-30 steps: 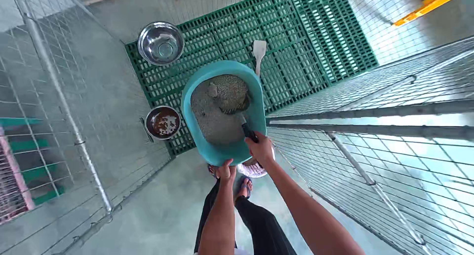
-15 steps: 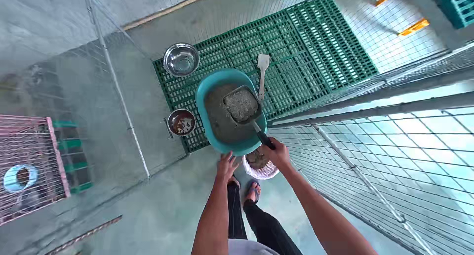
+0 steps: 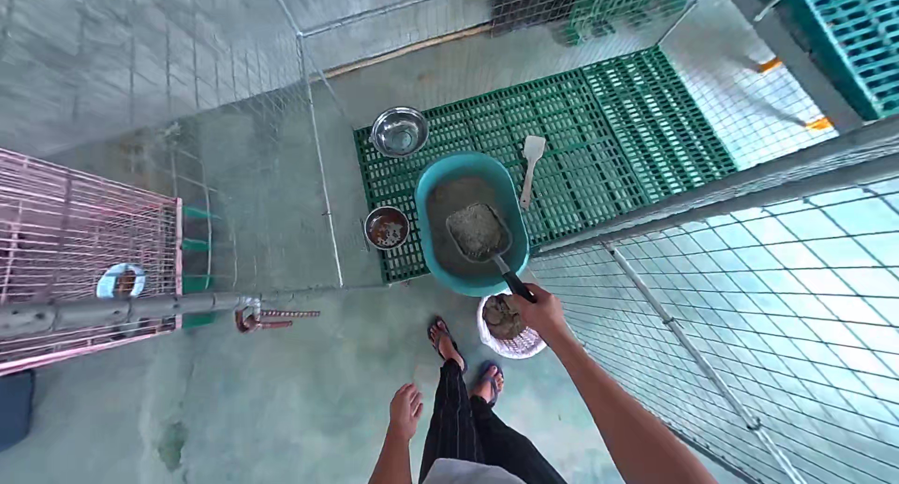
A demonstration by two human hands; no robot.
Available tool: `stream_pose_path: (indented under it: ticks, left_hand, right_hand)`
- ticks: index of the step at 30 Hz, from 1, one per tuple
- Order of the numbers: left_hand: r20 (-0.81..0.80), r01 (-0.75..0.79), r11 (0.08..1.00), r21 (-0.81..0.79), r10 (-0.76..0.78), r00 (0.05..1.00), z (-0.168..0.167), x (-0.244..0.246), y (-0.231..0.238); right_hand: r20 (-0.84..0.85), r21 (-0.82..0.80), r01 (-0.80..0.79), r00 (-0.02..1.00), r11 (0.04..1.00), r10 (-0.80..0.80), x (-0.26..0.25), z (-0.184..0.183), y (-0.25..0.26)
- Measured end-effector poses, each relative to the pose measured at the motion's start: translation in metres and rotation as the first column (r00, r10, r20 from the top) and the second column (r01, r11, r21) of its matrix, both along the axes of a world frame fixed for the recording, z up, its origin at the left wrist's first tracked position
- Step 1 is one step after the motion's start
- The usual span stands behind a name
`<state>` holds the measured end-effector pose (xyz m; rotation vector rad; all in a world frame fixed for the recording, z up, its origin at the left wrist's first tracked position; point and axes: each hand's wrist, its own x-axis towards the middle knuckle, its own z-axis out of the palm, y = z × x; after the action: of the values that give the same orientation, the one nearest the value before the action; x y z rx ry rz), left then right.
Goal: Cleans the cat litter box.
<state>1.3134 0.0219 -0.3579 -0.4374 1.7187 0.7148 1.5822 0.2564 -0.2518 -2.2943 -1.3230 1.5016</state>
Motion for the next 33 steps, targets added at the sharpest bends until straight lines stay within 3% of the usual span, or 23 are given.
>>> stream_pose_path:
  ticks: [8, 23, 29, 33]
  left_hand:
    - [0.036, -0.020, 0.996, 0.083, 0.017, 0.999, 0.002, 0.019, 0.004]
    - [0.009, 0.006, 0.998, 0.061, -0.007, 1.000, 0.004, 0.038, -0.039]
    - [-0.006, 0.050, 0.997, 0.058, -0.050, 0.999, 0.005, 0.041, -0.030]
    - [-0.013, 0.077, 0.995, 0.070, -0.076, 0.997, 0.004, 0.046, -0.024]
  right_hand:
    - [-0.027, -0.003, 0.024, 0.999, 1.000, -0.024, 0.000, 0.002, -0.014]
    - [0.022, -0.087, -0.124, 0.992, 0.988, 0.126, 0.009, -0.001, -0.027]
    - [-0.023, -0.115, -0.097, 0.995, 0.989, 0.095, 0.028, -0.008, -0.038]
    - [-0.020, -0.114, -0.079, 0.997, 0.990, 0.077, 0.050, 0.006, -0.059]
